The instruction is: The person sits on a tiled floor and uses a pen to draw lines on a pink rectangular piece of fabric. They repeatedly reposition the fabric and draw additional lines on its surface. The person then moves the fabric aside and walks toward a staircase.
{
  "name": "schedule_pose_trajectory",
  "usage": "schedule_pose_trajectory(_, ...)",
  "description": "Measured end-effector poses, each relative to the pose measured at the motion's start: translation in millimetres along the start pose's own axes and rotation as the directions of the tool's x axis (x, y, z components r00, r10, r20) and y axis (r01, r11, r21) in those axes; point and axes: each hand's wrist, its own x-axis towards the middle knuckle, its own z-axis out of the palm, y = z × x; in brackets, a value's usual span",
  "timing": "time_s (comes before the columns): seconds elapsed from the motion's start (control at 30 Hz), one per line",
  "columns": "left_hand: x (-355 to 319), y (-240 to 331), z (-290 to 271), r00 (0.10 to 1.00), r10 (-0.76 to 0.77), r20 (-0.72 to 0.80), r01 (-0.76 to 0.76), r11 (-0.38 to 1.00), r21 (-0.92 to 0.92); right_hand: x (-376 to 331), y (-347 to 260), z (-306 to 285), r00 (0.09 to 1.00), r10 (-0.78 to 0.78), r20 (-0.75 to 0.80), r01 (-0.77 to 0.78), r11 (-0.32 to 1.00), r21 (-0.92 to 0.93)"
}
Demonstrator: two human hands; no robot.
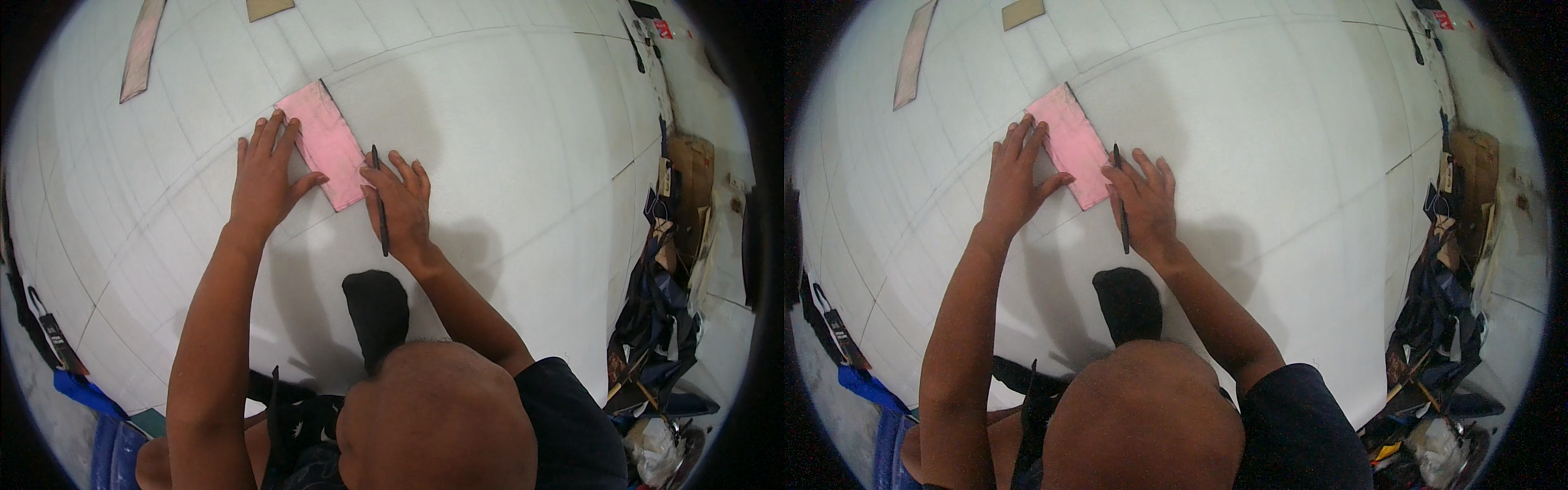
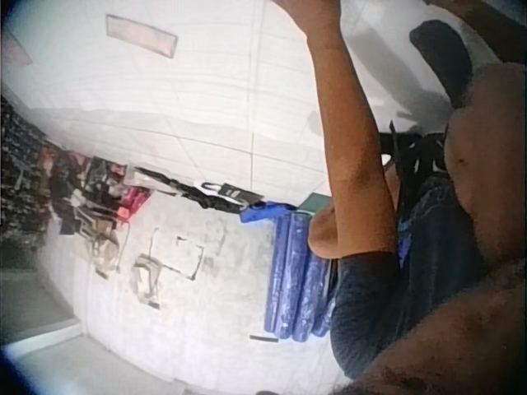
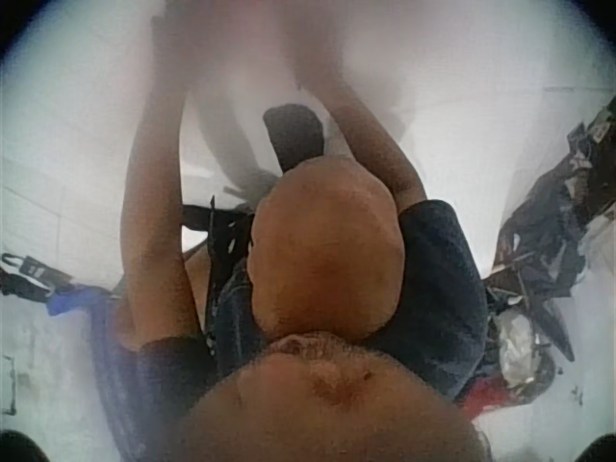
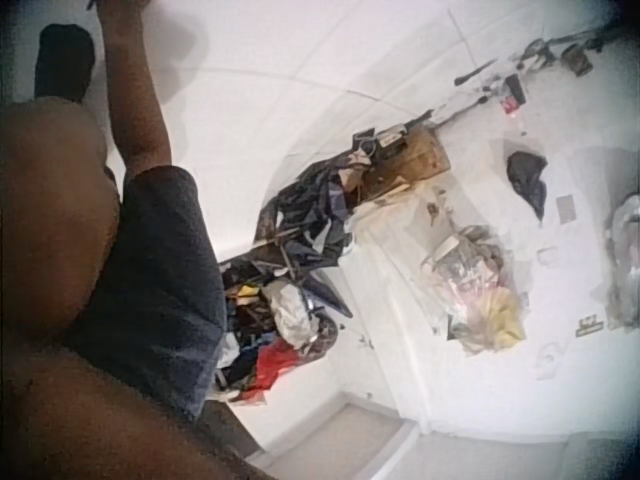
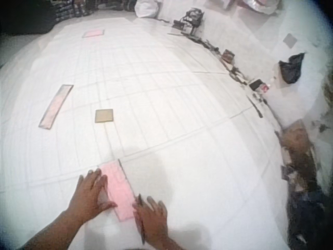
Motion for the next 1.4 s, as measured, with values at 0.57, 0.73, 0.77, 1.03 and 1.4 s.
schedule_pose_trajectory(0.57,2.7,12.3,-11.7,0.996,-0.049,0.069,0.049,0.999,-0.005,-0.8,1.0,0.3,1.0,0.019,-0.013,-0.019,1.0,-0.014)
schedule_pose_trajectory(0.73,2.8,11.5,-10.2,0.996,-0.049,0.07,0.05,0.999,-0.008,-1.0,1.3,-1.1,1.0,0.002,-0.009,-0.002,1.0,-0.023)
schedule_pose_trajectory(0.77,2.8,10.9,-9.9,0.996,-0.049,0.068,0.05,0.999,-0.01,-0.9,1.7,-1.2,1.0,-0.005,-0.003,0.004,1.0,-0.028)
schedule_pose_trajectory(1.03,3.5,8.4,-8.7,0.997,-0.041,0.063,0.041,0.999,-0.013,-0.6,1.8,-1.1,1.0,-0.025,-0.018,0.024,0.999,-0.029)
schedule_pose_trajectory(1.4,17.2,42.7,-28.1,0.98,-0.081,0.184,0.028,0.961,0.275,0.4,1.1,-4.2,1.0,-0.008,-0.002,0.008,0.999,-0.036)
